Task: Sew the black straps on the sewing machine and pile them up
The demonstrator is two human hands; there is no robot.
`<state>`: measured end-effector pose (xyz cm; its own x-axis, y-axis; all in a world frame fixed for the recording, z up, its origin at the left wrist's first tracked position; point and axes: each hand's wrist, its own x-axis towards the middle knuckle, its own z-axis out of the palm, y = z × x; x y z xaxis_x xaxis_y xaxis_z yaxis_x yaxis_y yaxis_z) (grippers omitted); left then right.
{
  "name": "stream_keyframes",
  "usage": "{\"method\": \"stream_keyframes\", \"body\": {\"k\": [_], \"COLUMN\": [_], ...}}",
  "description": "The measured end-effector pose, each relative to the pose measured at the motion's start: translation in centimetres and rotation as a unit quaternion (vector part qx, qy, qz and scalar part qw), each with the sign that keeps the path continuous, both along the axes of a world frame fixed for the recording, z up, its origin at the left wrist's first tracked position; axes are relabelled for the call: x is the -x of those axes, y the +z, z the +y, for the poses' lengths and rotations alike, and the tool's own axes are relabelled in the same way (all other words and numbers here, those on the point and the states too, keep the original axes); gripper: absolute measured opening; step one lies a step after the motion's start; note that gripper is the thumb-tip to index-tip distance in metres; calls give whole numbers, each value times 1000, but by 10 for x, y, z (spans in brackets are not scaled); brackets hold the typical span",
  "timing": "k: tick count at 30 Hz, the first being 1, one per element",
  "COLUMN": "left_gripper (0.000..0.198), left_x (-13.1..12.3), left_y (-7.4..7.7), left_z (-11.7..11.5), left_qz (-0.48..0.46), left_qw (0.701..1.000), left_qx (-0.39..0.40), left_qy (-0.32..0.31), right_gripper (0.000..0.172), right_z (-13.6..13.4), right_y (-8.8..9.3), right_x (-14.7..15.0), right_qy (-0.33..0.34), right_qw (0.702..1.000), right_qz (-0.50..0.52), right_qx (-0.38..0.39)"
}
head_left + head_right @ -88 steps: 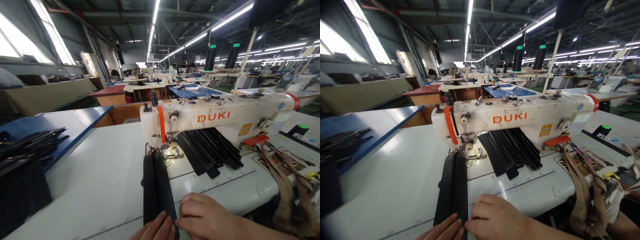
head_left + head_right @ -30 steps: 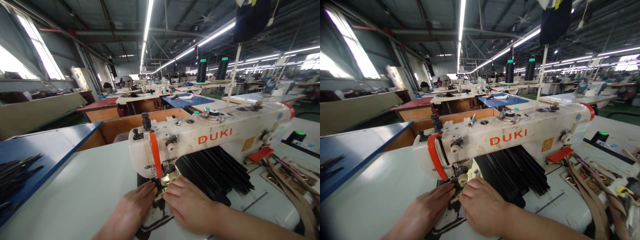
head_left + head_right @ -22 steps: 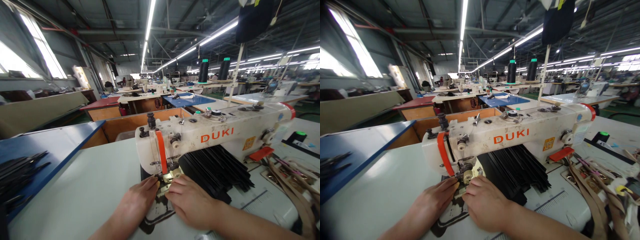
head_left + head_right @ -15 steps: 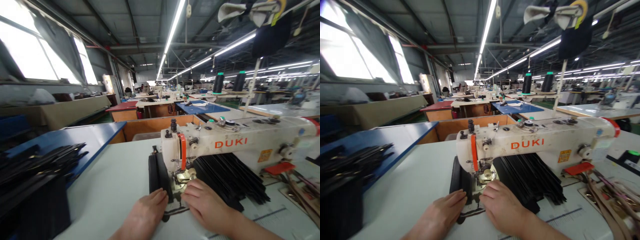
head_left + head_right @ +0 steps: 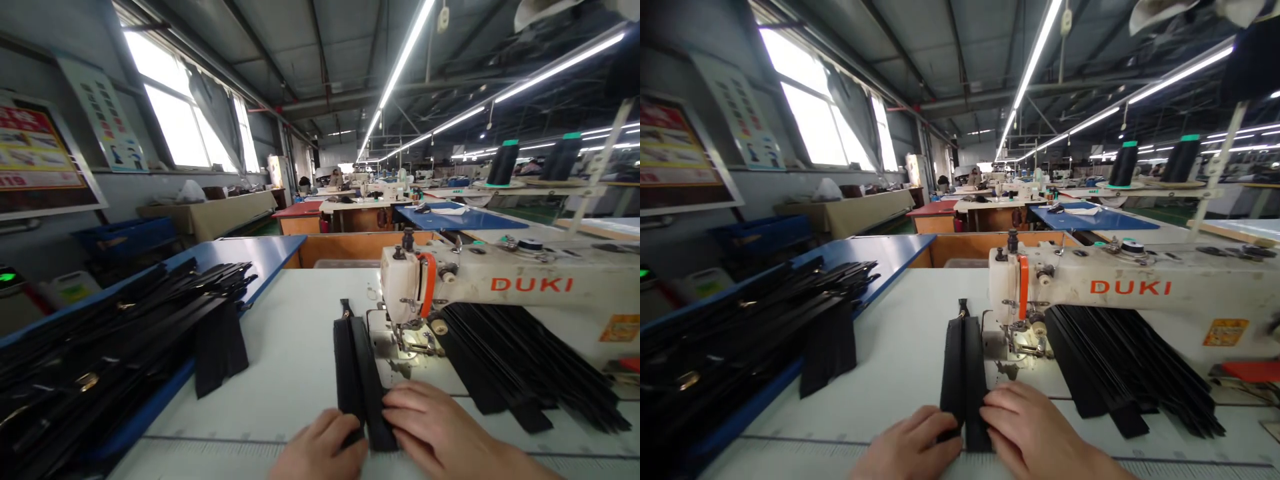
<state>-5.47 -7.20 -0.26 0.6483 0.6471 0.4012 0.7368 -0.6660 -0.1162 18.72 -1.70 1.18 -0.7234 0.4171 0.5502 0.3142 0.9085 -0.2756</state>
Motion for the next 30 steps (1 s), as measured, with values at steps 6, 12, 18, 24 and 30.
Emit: {"method": "stream_keyframes", "body": {"k": [6,12,18,24,30], "left_gripper": [34,58,65,62,30], "left_x": [2,16,96,133,138], "left_y": [32,40,46,42,47], "left_z": [88,89,31,16,26], "left_qz": [8,41,54,62,-2], "left_qw": [983,957,883,863,892], "left_qx": [98,113,96,119,106], "left_qy": [152,263,457,487,439], "right_gripper": [30,28,27,26,25], "right_z": [7,14,13,13,8], "right_y": [-5,-13,-12,-11,-12], "right_x": [-6,-8,-5,-4,-6], "right_qy": [-43,-60,-45,-30,-40], "right_qw": [997,993,996,996,997], "right_qz": [25,21,24,32,29], "right_qx": [-65,-99,-71,-80,-61]}}
